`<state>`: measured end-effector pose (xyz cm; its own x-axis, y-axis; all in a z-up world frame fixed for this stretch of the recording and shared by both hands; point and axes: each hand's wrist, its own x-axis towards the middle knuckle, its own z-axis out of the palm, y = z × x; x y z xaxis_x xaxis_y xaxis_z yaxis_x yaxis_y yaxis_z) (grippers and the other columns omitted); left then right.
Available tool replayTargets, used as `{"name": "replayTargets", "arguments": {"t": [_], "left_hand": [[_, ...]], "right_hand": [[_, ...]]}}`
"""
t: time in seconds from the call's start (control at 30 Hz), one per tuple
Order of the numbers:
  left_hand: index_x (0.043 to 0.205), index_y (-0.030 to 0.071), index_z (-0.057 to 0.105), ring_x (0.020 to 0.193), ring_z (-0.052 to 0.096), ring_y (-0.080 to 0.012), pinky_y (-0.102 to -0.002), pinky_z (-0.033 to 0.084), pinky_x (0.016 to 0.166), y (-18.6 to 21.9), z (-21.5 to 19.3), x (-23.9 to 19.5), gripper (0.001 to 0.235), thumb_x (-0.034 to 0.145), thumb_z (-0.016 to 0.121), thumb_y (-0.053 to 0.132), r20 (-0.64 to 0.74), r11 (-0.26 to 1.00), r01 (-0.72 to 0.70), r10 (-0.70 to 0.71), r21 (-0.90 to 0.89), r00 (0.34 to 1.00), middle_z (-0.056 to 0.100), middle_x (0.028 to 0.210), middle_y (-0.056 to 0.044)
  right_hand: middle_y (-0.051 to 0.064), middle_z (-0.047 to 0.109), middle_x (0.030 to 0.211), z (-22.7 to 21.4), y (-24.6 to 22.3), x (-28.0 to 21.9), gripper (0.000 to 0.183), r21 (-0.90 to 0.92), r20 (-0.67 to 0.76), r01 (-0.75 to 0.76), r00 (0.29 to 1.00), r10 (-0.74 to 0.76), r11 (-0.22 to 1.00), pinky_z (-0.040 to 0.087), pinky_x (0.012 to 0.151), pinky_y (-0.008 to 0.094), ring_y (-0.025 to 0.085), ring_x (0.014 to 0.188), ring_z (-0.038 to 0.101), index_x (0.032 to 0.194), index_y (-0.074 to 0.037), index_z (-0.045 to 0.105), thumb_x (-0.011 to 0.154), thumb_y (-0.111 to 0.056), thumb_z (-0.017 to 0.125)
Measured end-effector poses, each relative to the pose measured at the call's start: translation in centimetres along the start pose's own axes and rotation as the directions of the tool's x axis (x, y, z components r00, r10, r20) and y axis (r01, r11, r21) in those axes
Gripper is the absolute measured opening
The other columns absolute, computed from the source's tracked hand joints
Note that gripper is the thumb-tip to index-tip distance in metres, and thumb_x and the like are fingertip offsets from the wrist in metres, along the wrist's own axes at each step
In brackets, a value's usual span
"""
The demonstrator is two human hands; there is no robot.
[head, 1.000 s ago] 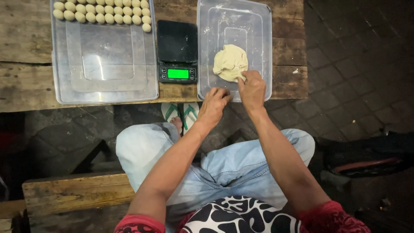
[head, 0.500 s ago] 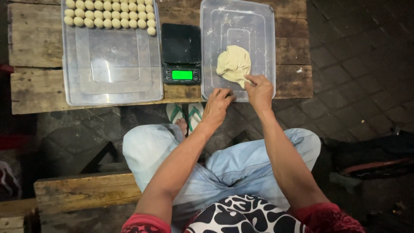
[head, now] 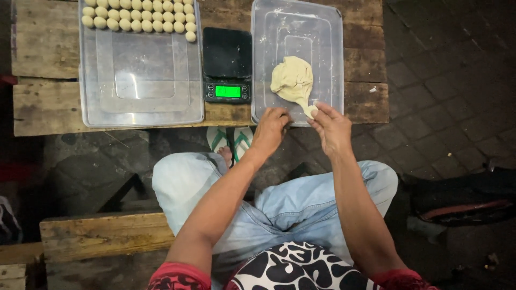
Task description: The person portions dough into small balls by hand, weighs each piece on a digital scale, and places the finished balls into a clear plastic tray. The process is repeated multiple times, with the person occasionally adjusting the dough mass in a second container.
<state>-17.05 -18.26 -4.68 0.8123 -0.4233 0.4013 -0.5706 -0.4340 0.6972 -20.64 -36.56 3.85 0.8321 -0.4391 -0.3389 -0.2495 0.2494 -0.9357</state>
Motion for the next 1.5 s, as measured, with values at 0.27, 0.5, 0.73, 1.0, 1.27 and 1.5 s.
{"name": "replayTargets", "arguments": {"t": [0.27,0.5,0.73,1.0,1.27,1.5], "left_hand": [[0.124,0.008,0.062,0.109,0.064,-0.0323,-0.041,0.055,0.095,6.0,-4.5,1.3,0.055,0.082,0.088,0.032,-0.071,0.924,0.16,-0.196,-0.348,0.978,0.061,0.116,-0.01],[0.111,0.009,0.07,0.087,0.071,-0.0347,-0.039,0.061,0.072,4.9,-5.3,2.7,0.022,0.093,0.079,0.018,-0.182,0.851,0.191,-0.314,-0.489,0.932,0.066,0.091,-0.013],[0.102,0.017,0.078,0.078,0.074,-0.0178,-0.032,0.06,0.071,2.9,-5.2,3.8,0.02,0.084,0.085,0.023,-0.067,0.637,0.408,-0.586,-0.654,0.808,0.075,0.084,-0.006],[0.116,0.0,0.071,0.071,0.072,-0.0137,-0.026,0.063,0.063,1.3,-7.5,5.4,0.03,0.087,0.079,0.007,0.023,0.269,0.303,-0.714,-0.914,0.7,0.076,0.092,-0.014],[0.114,0.001,0.072,0.079,0.076,-0.0143,-0.027,0.067,0.069,2.2,-8.8,5.9,0.029,0.089,0.082,0.012,0.089,0.168,0.296,-0.718,-0.94,0.691,0.078,0.094,-0.013],[0.105,0.011,0.078,0.094,0.075,-0.0213,-0.038,0.057,0.089,0.5,-14.7,7.3,0.017,0.089,0.082,0.014,-0.359,0.789,0.255,-0.507,-0.559,0.783,0.079,0.097,-0.01]], "right_hand": [[0.021,0.061,0.141,1.3,0.9,-3.7,0.052,-0.011,0.149,0.146,0.978,-0.143,0.989,0.058,0.103,0.044,0.026,0.122,0.065,0.151,-0.002,0.049,0.107,-0.024,0.064],[0.017,0.053,0.153,3.3,-3.4,-5.6,0.071,-0.039,0.356,0.057,0.934,-0.039,0.998,0.044,0.116,0.055,0.034,0.14,0.052,0.164,-0.01,0.028,0.109,-0.052,0.043],[0.025,0.051,0.152,1.6,-2.2,-6.3,0.06,-0.291,0.486,0.578,0.776,-0.402,0.763,0.049,0.107,0.055,0.043,0.133,0.055,0.164,-0.003,0.023,0.111,-0.018,0.047],[0.019,0.07,0.129,-4.6,0.2,-10.5,0.06,-0.662,0.549,0.742,0.575,-0.607,0.104,0.056,0.101,0.044,0.032,0.116,0.069,0.148,0.008,0.052,0.093,0.002,0.075],[0.014,0.077,0.092,-1.3,0.3,-7.5,0.036,-0.657,0.351,0.655,0.704,-0.618,0.373,0.061,0.061,0.038,0.027,0.077,0.074,0.127,-0.001,0.072,0.094,-0.009,0.082],[0.015,0.076,0.09,-0.8,-0.6,-7.3,0.033,-0.612,0.376,0.712,0.644,-0.666,0.343,0.061,0.062,0.034,0.026,0.075,0.072,0.123,0.003,0.075,0.092,-0.004,0.083]]}}
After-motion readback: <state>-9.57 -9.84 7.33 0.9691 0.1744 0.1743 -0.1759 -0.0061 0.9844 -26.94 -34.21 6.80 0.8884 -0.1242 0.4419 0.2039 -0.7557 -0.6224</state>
